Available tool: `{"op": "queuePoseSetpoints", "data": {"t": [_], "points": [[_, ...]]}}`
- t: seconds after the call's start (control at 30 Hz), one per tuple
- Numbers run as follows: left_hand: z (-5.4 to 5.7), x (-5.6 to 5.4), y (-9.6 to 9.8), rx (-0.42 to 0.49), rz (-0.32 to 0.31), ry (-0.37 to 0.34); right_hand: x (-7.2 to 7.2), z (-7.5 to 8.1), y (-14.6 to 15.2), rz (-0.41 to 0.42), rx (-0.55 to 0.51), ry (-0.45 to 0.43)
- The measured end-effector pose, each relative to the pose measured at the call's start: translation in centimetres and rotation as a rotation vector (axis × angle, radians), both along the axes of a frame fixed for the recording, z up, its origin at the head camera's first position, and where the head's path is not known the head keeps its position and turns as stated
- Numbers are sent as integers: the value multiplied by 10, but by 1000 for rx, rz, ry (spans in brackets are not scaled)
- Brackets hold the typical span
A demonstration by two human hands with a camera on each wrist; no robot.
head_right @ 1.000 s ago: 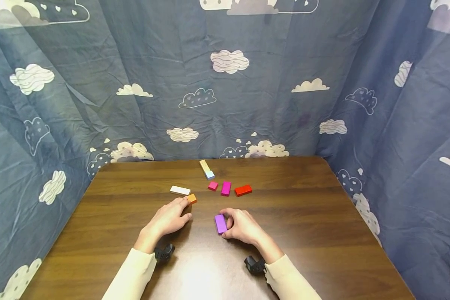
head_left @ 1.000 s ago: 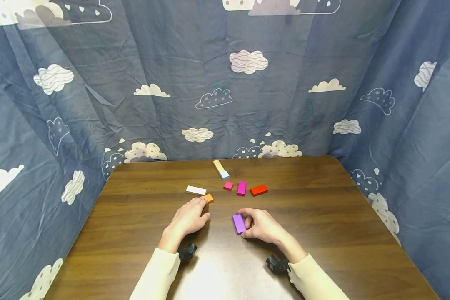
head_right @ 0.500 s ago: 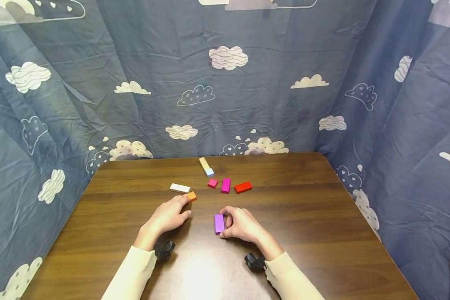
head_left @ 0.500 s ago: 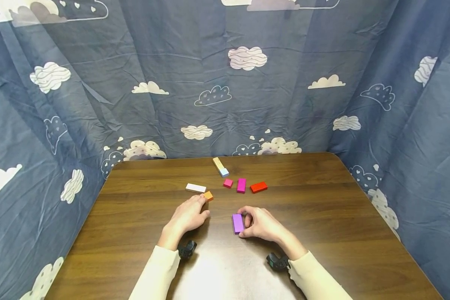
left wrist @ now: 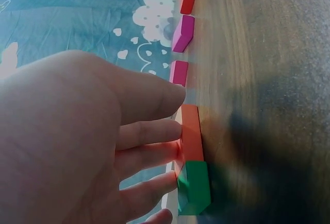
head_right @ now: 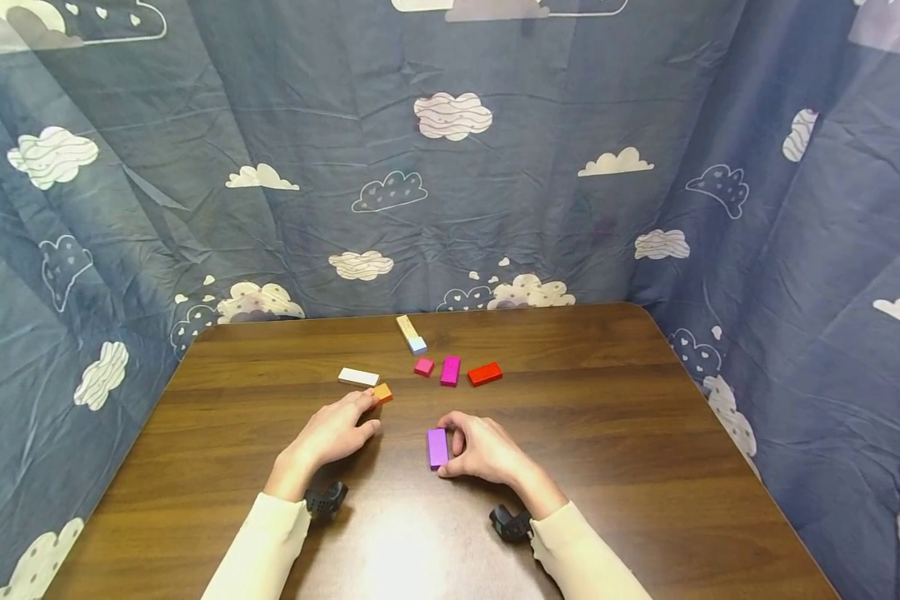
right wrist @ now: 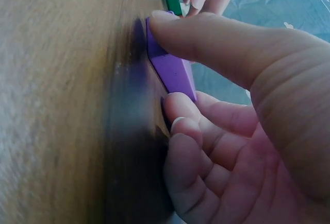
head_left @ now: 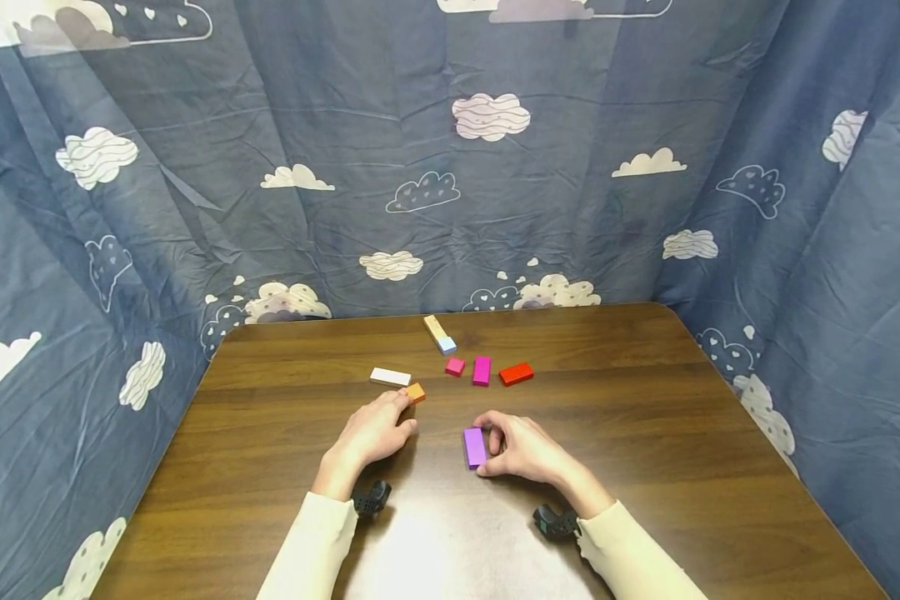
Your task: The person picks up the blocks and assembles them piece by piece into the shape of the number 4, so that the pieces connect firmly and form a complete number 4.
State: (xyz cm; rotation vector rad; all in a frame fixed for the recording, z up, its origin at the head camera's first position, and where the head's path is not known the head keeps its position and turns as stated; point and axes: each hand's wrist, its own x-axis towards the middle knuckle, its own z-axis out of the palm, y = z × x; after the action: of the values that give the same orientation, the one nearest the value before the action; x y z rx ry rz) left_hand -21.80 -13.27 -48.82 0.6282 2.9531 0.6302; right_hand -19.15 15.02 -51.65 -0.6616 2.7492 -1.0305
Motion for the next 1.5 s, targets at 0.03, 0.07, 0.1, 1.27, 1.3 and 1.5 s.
{"op": "queuePoseSetpoints", "data": {"t": [0.03,0.07,0.1,1.27,1.3,1.5], "points": [[1,-1,0,3,2,-1,-1,1,0,4,-7,1],[1,-1,-1,4,3,-3,-1,3,0,7,-10,-4],[1,-2,-1,3,4,-4,-1,4,1,9,-15,-9],[8,1,4,106,-28,98,-10,21,24,8,-201,-87],[10,2,6,120,-38,91,-12,23,26,-14,-191,-69],[20,12,22,141,-128,78,-25,36,35,-178,-171,45]]}}
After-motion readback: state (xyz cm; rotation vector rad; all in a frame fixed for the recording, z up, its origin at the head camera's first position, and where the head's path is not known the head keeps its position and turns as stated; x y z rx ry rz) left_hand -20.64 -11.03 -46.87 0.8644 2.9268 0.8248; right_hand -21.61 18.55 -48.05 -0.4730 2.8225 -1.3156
